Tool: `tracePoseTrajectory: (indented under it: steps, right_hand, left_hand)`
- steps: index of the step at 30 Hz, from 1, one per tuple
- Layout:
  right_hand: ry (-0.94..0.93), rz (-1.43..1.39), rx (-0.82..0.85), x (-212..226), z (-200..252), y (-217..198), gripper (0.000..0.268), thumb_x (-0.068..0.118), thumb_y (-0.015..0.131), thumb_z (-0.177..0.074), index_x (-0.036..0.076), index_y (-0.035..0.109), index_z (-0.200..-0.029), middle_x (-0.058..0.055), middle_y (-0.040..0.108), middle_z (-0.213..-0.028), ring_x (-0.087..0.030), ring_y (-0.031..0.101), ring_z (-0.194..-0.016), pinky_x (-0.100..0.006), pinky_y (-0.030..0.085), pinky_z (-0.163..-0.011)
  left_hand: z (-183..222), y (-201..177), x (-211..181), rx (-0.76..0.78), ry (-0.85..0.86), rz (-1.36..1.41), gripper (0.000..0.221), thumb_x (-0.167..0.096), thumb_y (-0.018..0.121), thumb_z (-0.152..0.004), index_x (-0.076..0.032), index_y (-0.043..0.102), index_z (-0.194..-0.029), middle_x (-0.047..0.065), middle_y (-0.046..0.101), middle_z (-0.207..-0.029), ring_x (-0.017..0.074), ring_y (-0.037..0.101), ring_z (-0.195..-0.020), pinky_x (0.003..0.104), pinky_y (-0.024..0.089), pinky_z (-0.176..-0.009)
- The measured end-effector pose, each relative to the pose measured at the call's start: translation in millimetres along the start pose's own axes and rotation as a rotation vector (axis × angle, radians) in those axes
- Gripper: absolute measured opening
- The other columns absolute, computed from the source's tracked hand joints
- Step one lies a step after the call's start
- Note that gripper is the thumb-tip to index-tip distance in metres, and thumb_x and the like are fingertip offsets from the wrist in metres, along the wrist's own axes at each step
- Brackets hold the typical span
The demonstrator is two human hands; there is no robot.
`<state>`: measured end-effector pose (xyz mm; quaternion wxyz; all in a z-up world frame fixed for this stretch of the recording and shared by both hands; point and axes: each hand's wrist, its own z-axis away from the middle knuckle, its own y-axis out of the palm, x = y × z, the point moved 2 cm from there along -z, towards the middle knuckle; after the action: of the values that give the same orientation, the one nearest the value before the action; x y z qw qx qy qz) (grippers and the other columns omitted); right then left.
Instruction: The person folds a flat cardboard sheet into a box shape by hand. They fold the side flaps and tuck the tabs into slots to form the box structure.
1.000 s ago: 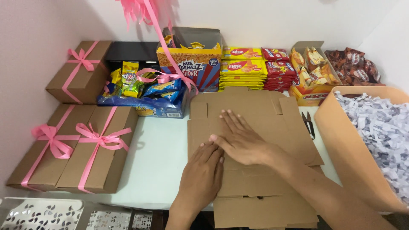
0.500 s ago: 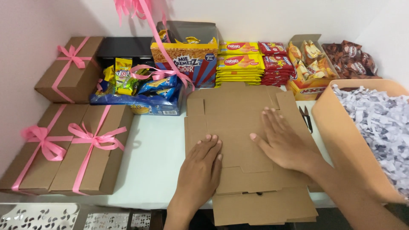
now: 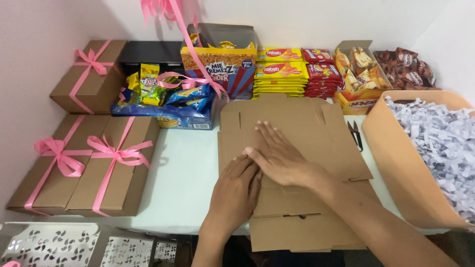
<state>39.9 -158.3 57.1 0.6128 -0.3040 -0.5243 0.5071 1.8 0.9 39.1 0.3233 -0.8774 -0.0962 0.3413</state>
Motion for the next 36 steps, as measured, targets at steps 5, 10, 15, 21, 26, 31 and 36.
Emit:
tracePoseTrajectory:
  steps: [5, 10, 15, 21, 26, 31, 36]
  right_hand:
    - [-0.095, -0.111, 0.042, 14, -13, 1, 0.081, 0.057, 0.009, -0.100, 0.006, -0.001, -0.162, -0.007, -0.008, -0.174, -0.019, -0.010, -0.160, -0.037, -0.006, -0.128]
    - [-0.039, -0.008, -0.003, -25, 6, 1, 0.077, 0.052, 0.012, -0.104, 0.005, -0.001, -0.162, -0.010, -0.008, -0.174, -0.022, -0.010, -0.160, -0.038, -0.003, -0.127]
    - [0.229, 0.101, -0.092, -84, 36, -18, 0.083, 0.057, 0.019, -0.105, 0.000, -0.005, -0.161, -0.017, -0.010, -0.172, -0.027, -0.010, -0.159, -0.041, -0.004, -0.127]
    - [0.301, 0.153, -0.166, -102, 33, -8, 0.084, 0.057, 0.016, -0.104, -0.003, -0.001, -0.160, -0.020, -0.009, -0.171, -0.030, -0.011, -0.159, -0.042, -0.006, -0.127]
    - [0.192, 0.151, -0.108, -56, 22, -8, 0.085, 0.059, 0.010, -0.104, -0.003, -0.006, -0.160, -0.021, -0.012, -0.171, -0.031, -0.013, -0.159, -0.042, -0.008, -0.127]
    - [0.074, 0.139, -0.033, -8, 6, -7, 0.083, 0.057, 0.006, -0.104, -0.002, -0.007, -0.160, -0.019, -0.013, -0.171, -0.029, -0.014, -0.159, -0.042, -0.009, -0.127]
    - [-0.067, -0.017, 0.009, 19, -7, -5, 0.081, 0.056, 0.008, -0.102, 0.001, -0.004, -0.161, -0.012, -0.010, -0.173, -0.023, -0.011, -0.160, -0.039, -0.006, -0.127]
  left_hand:
    - [-6, -10, -6, -0.058, 0.031, 0.065, 0.022, 0.000, 0.054, -0.095, 0.004, 0.064, -0.114, 0.022, 0.061, -0.112, 0.0376, 0.059, -0.100, 0.046, 0.050, -0.088]
    - [0, 1, 6, 0.023, -0.003, 0.013, 0.031, -0.008, 0.055, -0.100, 0.003, 0.064, -0.128, 0.028, 0.057, -0.135, 0.0439, 0.051, -0.133, 0.052, 0.040, -0.115]
    - [3, 6, 10, -0.013, -0.003, -0.034, 0.034, -0.015, 0.054, -0.103, 0.003, 0.063, -0.130, 0.031, 0.055, -0.142, 0.0441, 0.049, -0.137, 0.051, 0.039, -0.118]
    - [7, 13, 12, -0.025, -0.033, -0.219, 0.035, -0.023, 0.051, -0.104, -0.007, 0.064, -0.133, 0.023, 0.055, -0.146, 0.0394, 0.047, -0.140, 0.054, 0.030, -0.119]
    - [8, 14, 13, 0.020, -0.098, -0.201, 0.046, -0.027, 0.050, -0.104, -0.003, 0.055, -0.142, 0.018, 0.054, -0.150, 0.0350, 0.044, -0.144, 0.053, 0.024, -0.121]
    - [8, 11, 11, 0.039, -0.131, -0.150, 0.054, -0.027, 0.049, -0.104, 0.004, 0.043, -0.147, 0.023, 0.053, -0.149, 0.0375, 0.042, -0.144, 0.053, 0.021, -0.123]
    - [6, 7, 7, -0.020, -0.106, -0.107, 0.059, -0.017, 0.055, -0.098, 0.015, 0.036, -0.144, 0.029, 0.057, -0.138, 0.0404, 0.053, -0.130, 0.051, 0.025, -0.125]
